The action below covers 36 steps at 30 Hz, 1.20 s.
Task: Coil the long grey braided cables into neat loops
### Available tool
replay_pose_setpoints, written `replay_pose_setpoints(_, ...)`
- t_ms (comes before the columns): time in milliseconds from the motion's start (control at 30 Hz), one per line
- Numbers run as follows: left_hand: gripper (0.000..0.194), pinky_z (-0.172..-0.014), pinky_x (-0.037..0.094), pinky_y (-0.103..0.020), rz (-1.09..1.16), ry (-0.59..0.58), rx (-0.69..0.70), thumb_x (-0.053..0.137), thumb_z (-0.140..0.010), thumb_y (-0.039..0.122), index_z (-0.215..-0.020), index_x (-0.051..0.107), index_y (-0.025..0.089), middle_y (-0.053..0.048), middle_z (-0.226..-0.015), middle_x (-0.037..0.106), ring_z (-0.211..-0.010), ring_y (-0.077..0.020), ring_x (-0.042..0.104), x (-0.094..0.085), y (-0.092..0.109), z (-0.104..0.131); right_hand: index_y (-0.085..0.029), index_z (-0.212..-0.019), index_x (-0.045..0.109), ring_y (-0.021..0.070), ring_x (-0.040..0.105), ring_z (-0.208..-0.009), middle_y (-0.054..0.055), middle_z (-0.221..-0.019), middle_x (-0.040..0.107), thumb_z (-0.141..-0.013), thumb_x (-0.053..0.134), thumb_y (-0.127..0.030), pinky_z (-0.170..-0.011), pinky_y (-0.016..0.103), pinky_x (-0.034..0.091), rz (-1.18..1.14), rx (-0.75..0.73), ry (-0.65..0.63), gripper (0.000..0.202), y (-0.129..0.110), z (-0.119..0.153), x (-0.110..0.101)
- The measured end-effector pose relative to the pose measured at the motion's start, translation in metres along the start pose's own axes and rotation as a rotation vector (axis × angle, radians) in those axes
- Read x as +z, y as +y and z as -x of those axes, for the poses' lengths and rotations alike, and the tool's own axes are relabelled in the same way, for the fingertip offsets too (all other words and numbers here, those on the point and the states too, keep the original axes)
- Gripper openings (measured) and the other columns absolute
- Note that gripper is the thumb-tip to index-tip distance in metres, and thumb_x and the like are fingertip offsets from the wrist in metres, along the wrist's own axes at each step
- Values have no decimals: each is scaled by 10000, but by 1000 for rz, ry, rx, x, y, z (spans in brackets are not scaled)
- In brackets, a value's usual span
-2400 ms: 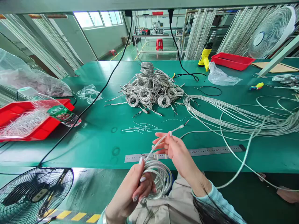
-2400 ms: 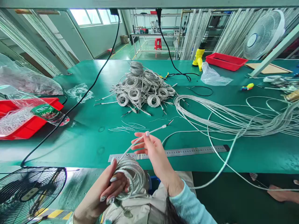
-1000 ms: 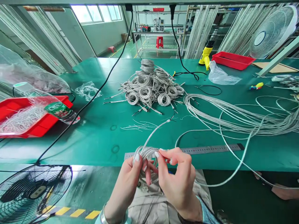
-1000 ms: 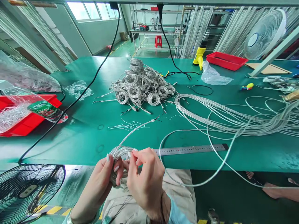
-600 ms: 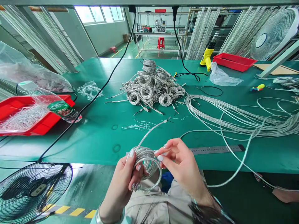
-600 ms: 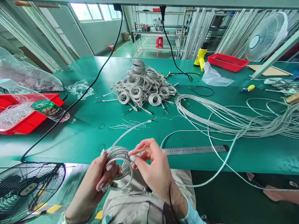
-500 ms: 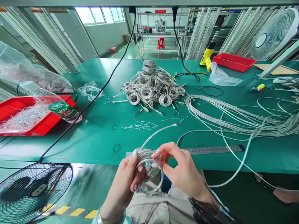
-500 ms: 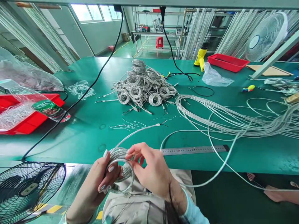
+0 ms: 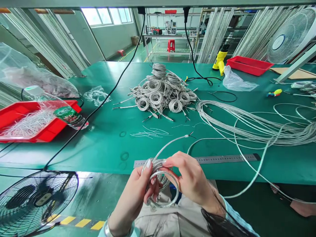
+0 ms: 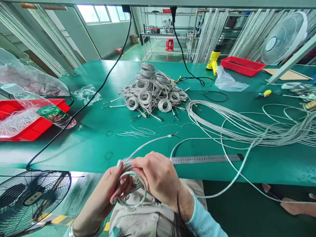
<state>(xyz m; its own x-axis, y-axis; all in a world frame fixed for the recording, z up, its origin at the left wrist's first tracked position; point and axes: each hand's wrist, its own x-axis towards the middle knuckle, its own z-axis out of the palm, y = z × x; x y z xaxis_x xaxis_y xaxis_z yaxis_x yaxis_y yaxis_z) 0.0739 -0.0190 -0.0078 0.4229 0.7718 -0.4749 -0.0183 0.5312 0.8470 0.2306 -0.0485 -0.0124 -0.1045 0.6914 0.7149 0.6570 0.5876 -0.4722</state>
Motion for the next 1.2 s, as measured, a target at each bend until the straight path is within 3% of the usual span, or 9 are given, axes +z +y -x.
replay_pose_setpoints(167, 649, -503, 362, -228, -44, -49, 13, 531, -709, 775, -449, 418, 192, 37, -285, 339, -357, -106, 434, 0, 4, 0, -212, -1007, 416, 137, 543, -646, -8, -733, 556, -861, 585, -57, -566, 270, 477, -15, 37, 169, 271, -4, 9, 10)
replay_pose_setpoints(267, 652, -434, 298, -213, -30, -32, 4, 546, -680, 790, -457, 404, 193, 56, -278, 294, -316, -84, 355, 0, 4, 1, -211, -1026, 410, 135, 541, -630, -22, -703, 528, -845, 600, -37, -544, 271, 469, -4, 76, 248, 315, -6, 15, 16)
replay_pose_setpoints(567, 645, -371, 160, -196, -43, -36, -25, 567, -665, 786, -490, 436, 179, 70, -282, 293, -297, -42, 199, -1, 2, 2, -225, -912, 377, 168, 609, -763, 69, -890, 645, -836, 600, -17, -616, 302, 504, 86, 118, 272, 314, -11, 21, 19)
replay_pose_setpoints(733, 612, -391, 156, -193, -31, 50, -6, 580, -698, 747, -531, 445, 174, 83, -275, 282, -308, -35, 174, -9, -2, 1, -208, -990, 462, 140, 627, -745, 28, -848, 655, -925, 534, -199, -644, 258, 514, -199, 539, 49, 97, -12, 8, 3)
replay_pose_setpoints(800, 594, -403, 175, -192, -32, 95, 28, 597, -703, 728, -555, 463, 170, 77, -286, 315, -323, -39, 202, -11, -4, 1, -207, -1053, 491, 146, 647, -832, 40, -941, 674, -938, 519, -258, -706, 266, 534, -371, 597, -57, 128, -13, 3, -6)
replay_pose_setpoints(900, 592, -393, 177, -197, -31, 79, 53, 616, -679, 738, -577, 478, 171, 58, -323, 382, -329, -49, 248, -11, -6, 1, -210, -1129, 556, 193, 626, -956, 61, -1065, 657, -860, 645, -289, -802, 323, 540, -285, 459, -159, 295, -18, 1, -11)
replay_pose_setpoints(1000, 613, -381, 168, -198, -19, 18, 77, 608, -664, 760, -561, 481, 169, 60, -330, 352, -330, -48, 234, -11, -7, 1, -188, -1141, 590, 216, 612, -941, 86, -1026, 635, -850, 660, -250, -791, 354, 544, -36, 320, -112, 306, -21, 5, -4)
replay_pose_setpoints(1100, 630, -373, 213, -203, -28, -61, 64, 573, -673, 781, -535, 481, 173, 76, -309, 269, -314, -56, 230, -14, -11, 1, -158, -950, 622, 194, 607, -813, 73, -886, 626, -869, 654, -281, -686, 330, 533, 91, 197, -92, 151, -17, 6, 0)
replay_pose_setpoints(1200, 647, -413, 310, -218, -96, -156, 31, 537, -688, 795, -491, 443, 186, 68, -303, 251, -321, -100, 391, -19, -16, 2, -165, -797, 552, 179, 584, -740, 34, -787, 617, -839, 683, -234, -640, 317, 501, 114, 133, -199, 154, -10, 3, -2)
